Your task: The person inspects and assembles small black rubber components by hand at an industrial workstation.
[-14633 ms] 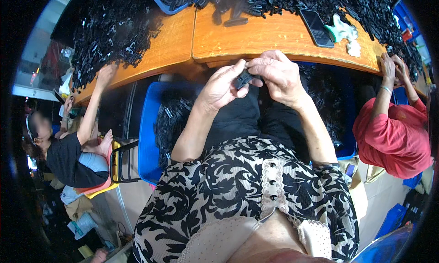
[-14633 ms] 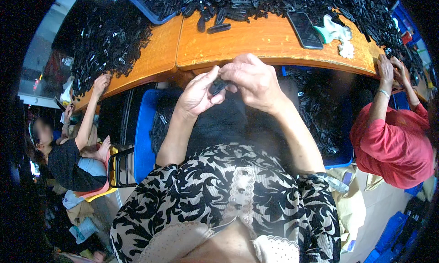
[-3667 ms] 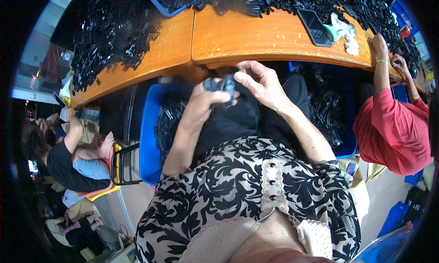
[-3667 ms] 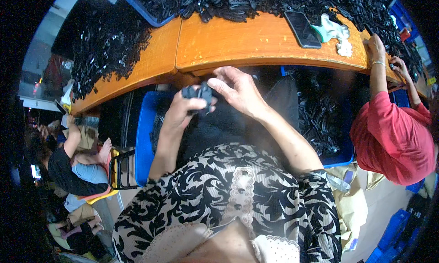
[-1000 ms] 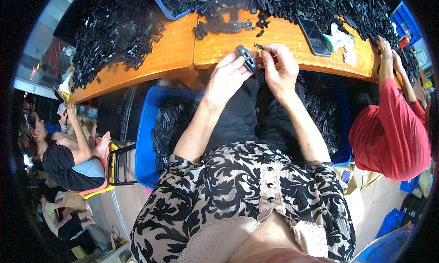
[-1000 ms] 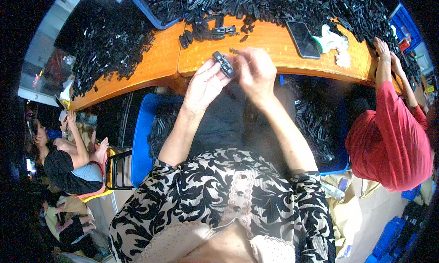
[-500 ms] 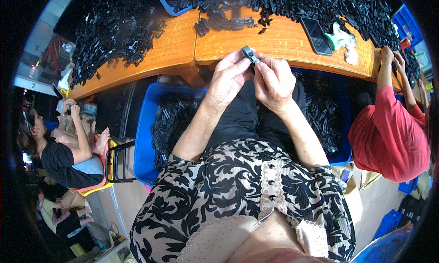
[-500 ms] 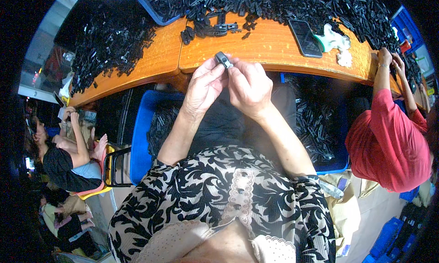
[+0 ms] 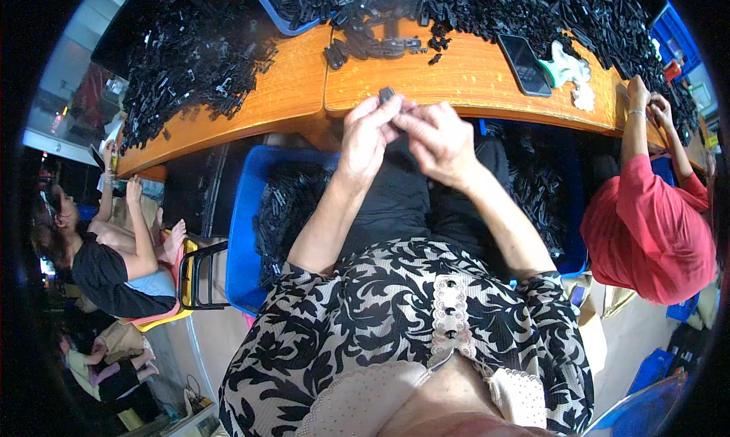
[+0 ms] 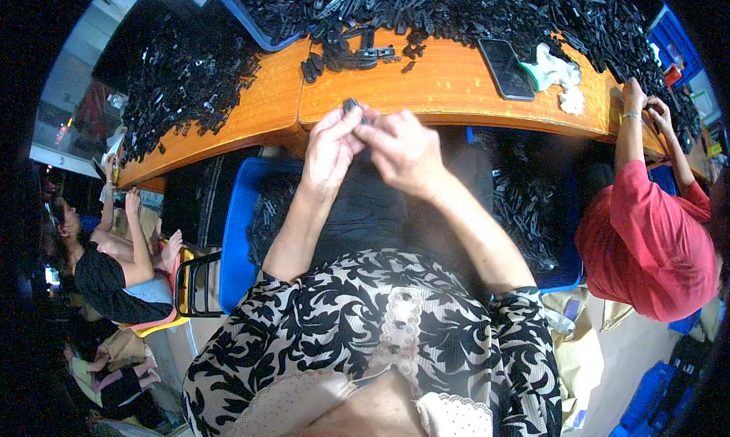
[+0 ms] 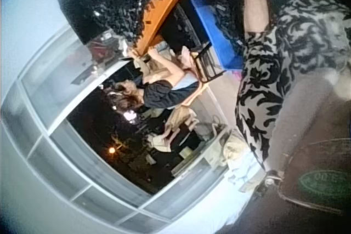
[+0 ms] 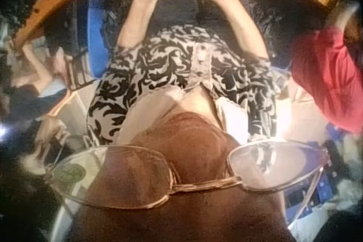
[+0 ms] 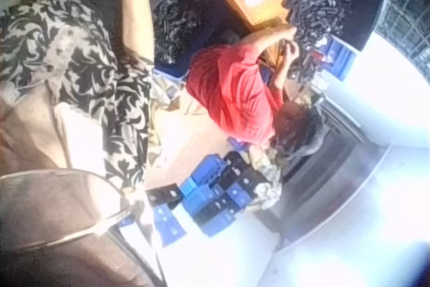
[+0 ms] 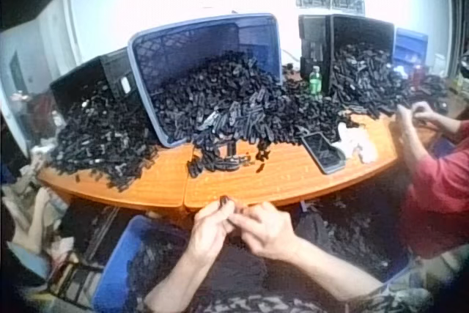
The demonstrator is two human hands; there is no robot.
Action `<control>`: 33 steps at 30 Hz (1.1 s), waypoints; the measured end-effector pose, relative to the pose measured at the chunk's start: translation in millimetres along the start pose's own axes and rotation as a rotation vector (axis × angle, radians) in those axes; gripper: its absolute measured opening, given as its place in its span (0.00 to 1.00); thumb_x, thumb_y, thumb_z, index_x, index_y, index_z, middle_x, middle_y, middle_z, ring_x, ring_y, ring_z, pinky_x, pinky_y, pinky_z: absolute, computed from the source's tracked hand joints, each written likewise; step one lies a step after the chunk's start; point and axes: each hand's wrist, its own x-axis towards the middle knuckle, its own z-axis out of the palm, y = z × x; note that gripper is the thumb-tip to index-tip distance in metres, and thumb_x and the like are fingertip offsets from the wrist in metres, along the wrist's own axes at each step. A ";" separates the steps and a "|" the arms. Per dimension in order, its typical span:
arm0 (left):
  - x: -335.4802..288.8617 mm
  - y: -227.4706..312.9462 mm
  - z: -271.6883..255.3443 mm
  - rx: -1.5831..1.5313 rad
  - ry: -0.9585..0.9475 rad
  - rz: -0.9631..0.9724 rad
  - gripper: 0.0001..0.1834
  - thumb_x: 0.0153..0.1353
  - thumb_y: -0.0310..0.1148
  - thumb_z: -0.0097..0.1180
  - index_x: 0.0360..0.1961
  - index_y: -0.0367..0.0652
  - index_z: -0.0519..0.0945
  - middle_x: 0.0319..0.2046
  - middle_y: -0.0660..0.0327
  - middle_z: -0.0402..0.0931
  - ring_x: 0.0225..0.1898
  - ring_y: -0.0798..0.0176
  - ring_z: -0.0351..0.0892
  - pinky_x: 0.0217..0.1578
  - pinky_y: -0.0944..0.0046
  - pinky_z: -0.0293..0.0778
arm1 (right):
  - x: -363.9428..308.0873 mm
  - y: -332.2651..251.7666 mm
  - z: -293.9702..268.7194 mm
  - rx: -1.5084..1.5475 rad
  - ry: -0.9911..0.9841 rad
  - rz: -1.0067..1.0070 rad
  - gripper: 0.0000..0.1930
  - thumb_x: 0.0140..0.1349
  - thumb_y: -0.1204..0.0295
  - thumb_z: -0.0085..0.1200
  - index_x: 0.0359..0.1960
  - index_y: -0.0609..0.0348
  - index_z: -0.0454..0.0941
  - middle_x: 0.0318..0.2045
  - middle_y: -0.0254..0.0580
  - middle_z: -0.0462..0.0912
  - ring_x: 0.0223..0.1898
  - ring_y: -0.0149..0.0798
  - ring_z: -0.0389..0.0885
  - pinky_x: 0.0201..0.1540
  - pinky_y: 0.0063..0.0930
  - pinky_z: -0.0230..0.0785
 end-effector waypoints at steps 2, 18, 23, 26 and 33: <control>20.0 6.5 -1.7 0.092 0.070 0.158 0.10 0.66 0.29 0.61 0.45 0.36 0.79 0.41 0.57 0.82 0.41 0.66 0.82 0.43 0.67 0.78 | 3.3 33.6 6.1 -0.129 0.001 0.057 0.20 0.51 0.75 0.60 0.49 0.49 0.82 0.40 0.39 0.81 0.39 0.45 0.80 0.35 0.37 0.78; 104.6 22.8 -22.7 1.689 0.147 0.769 0.16 0.53 0.26 0.68 0.43 0.42 0.79 0.37 0.51 0.80 0.40 0.45 0.81 0.44 0.50 0.75 | 16.3 115.9 8.2 -0.294 -0.235 0.130 0.14 0.53 0.73 0.59 0.43 0.51 0.82 0.34 0.42 0.78 0.42 0.48 0.78 0.44 0.42 0.75; 68.6 22.4 -13.4 0.960 0.033 0.308 0.10 0.60 0.28 0.66 0.41 0.40 0.80 0.34 0.56 0.83 0.35 0.59 0.82 0.40 0.59 0.76 | 3.5 105.7 -18.8 -0.223 -0.319 0.015 0.10 0.64 0.74 0.55 0.46 0.58 0.82 0.34 0.45 0.79 0.40 0.49 0.79 0.45 0.38 0.74; 40.8 14.7 -13.9 0.252 -0.139 0.088 0.06 0.66 0.28 0.61 0.41 0.39 0.80 0.38 0.59 0.84 0.38 0.70 0.81 0.43 0.68 0.75 | -0.2 97.8 -26.2 -0.261 -0.322 0.114 0.10 0.63 0.76 0.56 0.45 0.60 0.82 0.34 0.46 0.80 0.39 0.50 0.80 0.44 0.38 0.75; 1.2 -3.2 -0.6 -0.226 -0.272 -0.083 0.14 0.70 0.28 0.54 0.55 0.37 0.75 0.47 0.52 0.81 0.51 0.61 0.81 0.54 0.60 0.75 | 0.5 19.2 -24.6 0.041 0.213 0.212 0.08 0.56 0.80 0.63 0.37 0.63 0.80 0.31 0.47 0.81 0.32 0.49 0.81 0.36 0.38 0.74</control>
